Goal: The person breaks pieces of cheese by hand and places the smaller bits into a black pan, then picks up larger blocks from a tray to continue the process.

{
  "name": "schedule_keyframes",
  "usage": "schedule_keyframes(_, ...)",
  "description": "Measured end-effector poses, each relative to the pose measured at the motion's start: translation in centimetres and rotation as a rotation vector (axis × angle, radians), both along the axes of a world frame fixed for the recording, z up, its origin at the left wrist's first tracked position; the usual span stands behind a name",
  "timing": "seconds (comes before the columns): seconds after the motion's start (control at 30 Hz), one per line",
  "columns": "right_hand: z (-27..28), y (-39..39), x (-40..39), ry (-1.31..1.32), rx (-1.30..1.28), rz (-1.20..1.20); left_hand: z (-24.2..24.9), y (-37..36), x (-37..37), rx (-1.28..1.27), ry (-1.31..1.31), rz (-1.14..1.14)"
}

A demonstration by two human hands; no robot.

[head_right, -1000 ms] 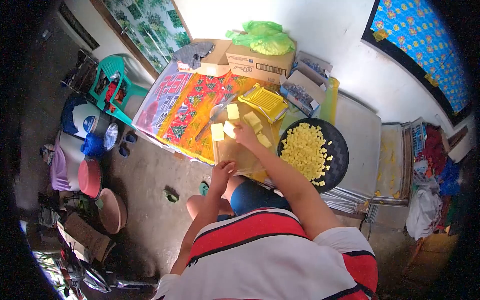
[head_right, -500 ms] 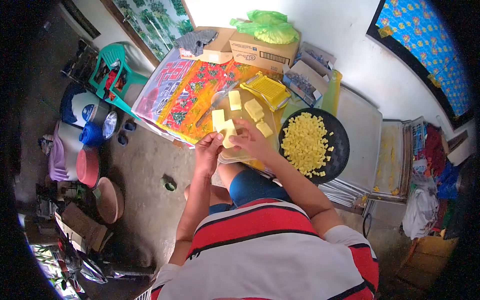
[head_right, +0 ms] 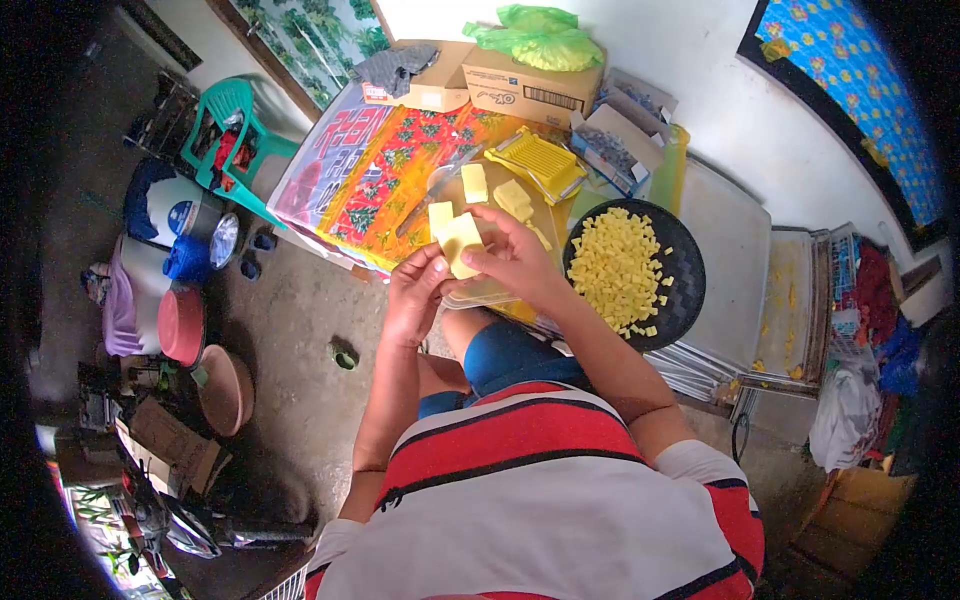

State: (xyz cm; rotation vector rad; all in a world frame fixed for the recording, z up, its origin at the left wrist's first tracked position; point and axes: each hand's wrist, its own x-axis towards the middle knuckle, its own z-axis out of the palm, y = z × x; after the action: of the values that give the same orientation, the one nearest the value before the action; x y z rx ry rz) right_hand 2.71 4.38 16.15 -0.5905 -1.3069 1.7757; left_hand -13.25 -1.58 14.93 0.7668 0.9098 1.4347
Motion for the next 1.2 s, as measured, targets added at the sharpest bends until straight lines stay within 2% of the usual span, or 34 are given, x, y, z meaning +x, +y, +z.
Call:
schedule_keyframes(0.13, 0.9, -0.5, 0.3, -0.011, 0.065, -0.042, 1.5, -0.5, 0.3, 0.066, 0.115, -0.097)
schedule_keyframes(0.53, 1.6, -0.9, 0.7, -0.038, -0.021, 0.012, 2.3, -1.4, -0.2, 0.052, 0.085, -0.168)
schedule_keyframes(0.63, 1.7, -1.1, 0.9, -0.048, 0.005, 0.009, 1.8, -1.4, -0.3, 0.02, -0.027, -0.158)
schedule_keyframes(0.73, 2.1, -1.6, 1.2, -0.111, 0.144, 0.038, 2.4, -1.3, -0.2, 0.015, -0.036, -0.063)
schedule_keyframes(0.77, 2.1, -1.8, 1.2, -0.089, 0.141, 0.044, 3.0, -1.4, 0.2, 0.011, -0.046, -0.001)
schedule_keyframes(0.87, 1.8, -2.2, 1.0, -0.029, 0.108, 0.071, 2.3, -1.1, 0.0, 0.033, 0.066, 0.022)
schedule_keyframes(0.93, 1.7, -2.2, 1.0, 0.002, 0.053, 0.096, 2.5, -1.1, 0.2, 0.027, 0.04, 0.029)
schedule_keyframes(1.2, 0.6, -1.8, 1.1, -0.089, 0.104, 0.04, 1.8, -1.5, -0.1, 0.038, 0.039, -0.003)
